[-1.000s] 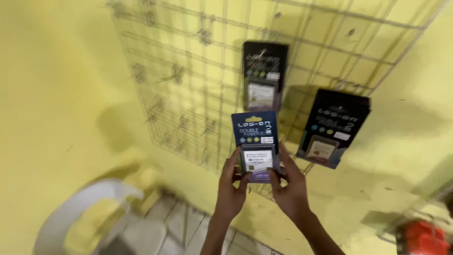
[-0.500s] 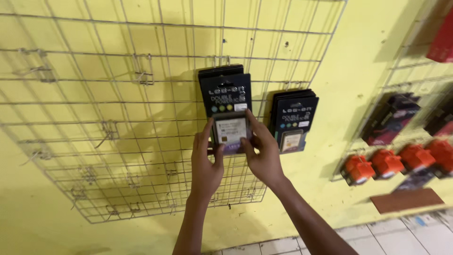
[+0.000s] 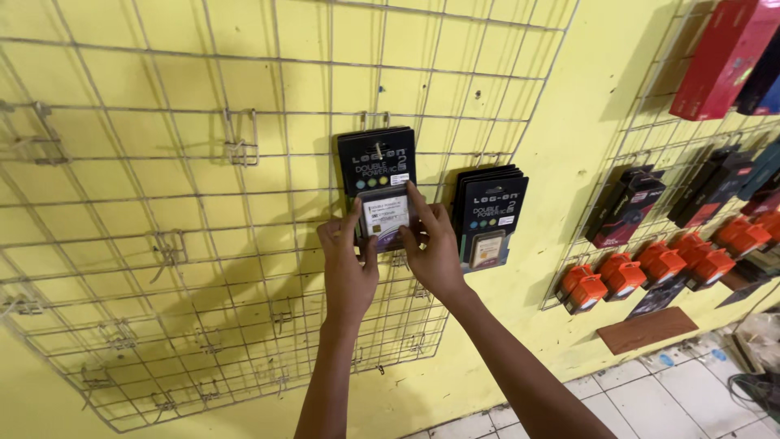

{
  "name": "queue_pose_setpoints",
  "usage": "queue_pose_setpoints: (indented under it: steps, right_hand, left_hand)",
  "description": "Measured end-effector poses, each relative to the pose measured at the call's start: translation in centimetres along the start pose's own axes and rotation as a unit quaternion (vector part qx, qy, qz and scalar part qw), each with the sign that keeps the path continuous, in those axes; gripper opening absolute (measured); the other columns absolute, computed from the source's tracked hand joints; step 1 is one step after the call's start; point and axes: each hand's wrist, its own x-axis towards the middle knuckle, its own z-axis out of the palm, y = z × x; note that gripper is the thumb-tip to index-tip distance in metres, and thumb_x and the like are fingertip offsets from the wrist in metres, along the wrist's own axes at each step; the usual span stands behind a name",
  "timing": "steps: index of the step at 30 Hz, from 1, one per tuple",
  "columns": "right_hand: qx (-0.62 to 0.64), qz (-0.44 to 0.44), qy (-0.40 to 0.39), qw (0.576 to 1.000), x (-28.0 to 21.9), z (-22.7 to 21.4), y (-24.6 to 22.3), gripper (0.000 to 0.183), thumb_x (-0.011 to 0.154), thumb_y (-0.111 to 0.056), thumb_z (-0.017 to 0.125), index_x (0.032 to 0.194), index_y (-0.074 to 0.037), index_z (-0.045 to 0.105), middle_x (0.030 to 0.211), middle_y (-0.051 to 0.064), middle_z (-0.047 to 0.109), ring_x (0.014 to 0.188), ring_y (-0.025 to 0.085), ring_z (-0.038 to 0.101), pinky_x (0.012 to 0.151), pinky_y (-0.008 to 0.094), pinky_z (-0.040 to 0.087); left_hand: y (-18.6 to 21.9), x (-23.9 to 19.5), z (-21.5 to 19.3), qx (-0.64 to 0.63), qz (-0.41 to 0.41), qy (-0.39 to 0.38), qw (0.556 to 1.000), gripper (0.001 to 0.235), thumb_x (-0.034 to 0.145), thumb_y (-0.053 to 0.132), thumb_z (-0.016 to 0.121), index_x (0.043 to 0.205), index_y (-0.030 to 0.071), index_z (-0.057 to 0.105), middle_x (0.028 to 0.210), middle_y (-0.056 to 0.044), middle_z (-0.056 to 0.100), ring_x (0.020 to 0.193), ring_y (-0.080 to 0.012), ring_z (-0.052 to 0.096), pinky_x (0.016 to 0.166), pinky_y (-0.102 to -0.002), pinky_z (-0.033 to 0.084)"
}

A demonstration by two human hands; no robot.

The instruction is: The person repeatedly picks up packaged mobile phone batteries from a wooden shelf and hangs them on a wall-mounted wire grid rack. They handle several different battery brands and models, moving them one by one from the shelf to the display rack.

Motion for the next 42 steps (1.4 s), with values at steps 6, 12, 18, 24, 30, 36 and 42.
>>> queue_pose_setpoints:
  steps: [6,12,18,24,30,36,42]
  right_hand:
    - [-0.009,0.009,-0.021,1.000,-1.0,0.3,0.0,0.077,0.094,0.001,0.066,0.160,-0.021,0.035,0.114,0.012,0.056,0.096,0.019,0.070,0.080,0.032,0.067]
    - [-0.017,0.133,-0.079,0.988,-9.0,-2.4,1.5,0.076,0.092,-0.008,0.070,0.158,-0.019,0.034,0.124,0.013,0.058,0.099,0.021,0.068,0.073,0.032,0.064]
    - [0.059,0.371,-0.163,0.912,-19.6,-8.1,8.2,0.057,0.093,-0.007,0.065,0.148,-0.020,0.053,0.123,0.005,0.061,0.094,0.016,0.071,0.070,0.029,0.063]
    - [0.038,0.465,-0.106,0.878,-24.8,-19.4,16.3,0.044,0.098,-0.011,0.062,0.142,-0.014,0.060,0.116,0.006,0.065,0.092,0.014,0.072,0.078,0.026,0.065]
    - [0.023,0.475,-0.021,0.879,-28.8,-33.4,22.7,0.040,0.095,-0.009,0.060,0.135,-0.010,0.066,0.112,0.005,0.069,0.091,0.015,0.072,0.079,0.030,0.062]
    - [-0.004,0.547,0.073,0.834,-34.7,-48.1,26.1,0.031,0.101,-0.017,0.057,0.126,-0.007,0.072,0.106,0.008,0.078,0.096,0.016,0.075,0.083,0.031,0.062]
    - [-0.041,0.586,0.179,0.789,-37.9,-58.6,30.0,0.033,0.099,-0.020,0.058,0.127,-0.007,0.072,0.105,0.011,0.081,0.099,0.017,0.077,0.085,0.033,0.063]
  left_hand:
    - [0.0,-1.9,-0.5,0.112,-0.031,-0.004,0.993,0.076,0.093,0.018,0.068,0.159,0.023,0.033,0.129,-0.020,0.042,0.104,-0.0301,0.065,0.067,-0.038,0.063]
    - [-1.1,-10.7,1.0,0.043,-0.085,0.017,0.995,0.076,0.092,0.025,0.071,0.158,0.013,0.035,0.118,-0.016,0.047,0.101,-0.0288,0.058,0.079,-0.037,0.055]
    - [-3.8,-20.9,7.6,-0.099,-0.238,-0.168,0.951,0.046,0.091,0.017,0.069,0.137,0.018,0.064,0.108,-0.003,0.064,0.092,-0.0153,0.065,0.075,-0.031,0.056]
    - [-3.0,-26.8,18.5,-0.140,-0.325,-0.251,0.901,0.038,0.092,0.016,0.067,0.130,0.018,0.070,0.105,-0.002,0.068,0.088,-0.0144,0.068,0.076,-0.031,0.057]
    - [4.8,-28.9,32.2,-0.181,-0.294,-0.351,0.870,0.032,0.097,0.018,0.063,0.128,0.017,0.069,0.109,-0.002,0.069,0.092,-0.0145,0.068,0.080,-0.030,0.055]
    - [14.1,-32.3,46.2,-0.202,-0.269,-0.461,0.821,0.032,0.097,0.021,0.061,0.127,0.016,0.069,0.111,-0.002,0.069,0.093,-0.0150,0.067,0.079,-0.031,0.056]
    - [20.2,-35.0,58.8,-0.222,-0.204,-0.539,0.787,0.035,0.097,0.023,0.062,0.131,0.014,0.065,0.120,-0.005,0.068,0.103,-0.0175,0.068,0.086,-0.034,0.056]
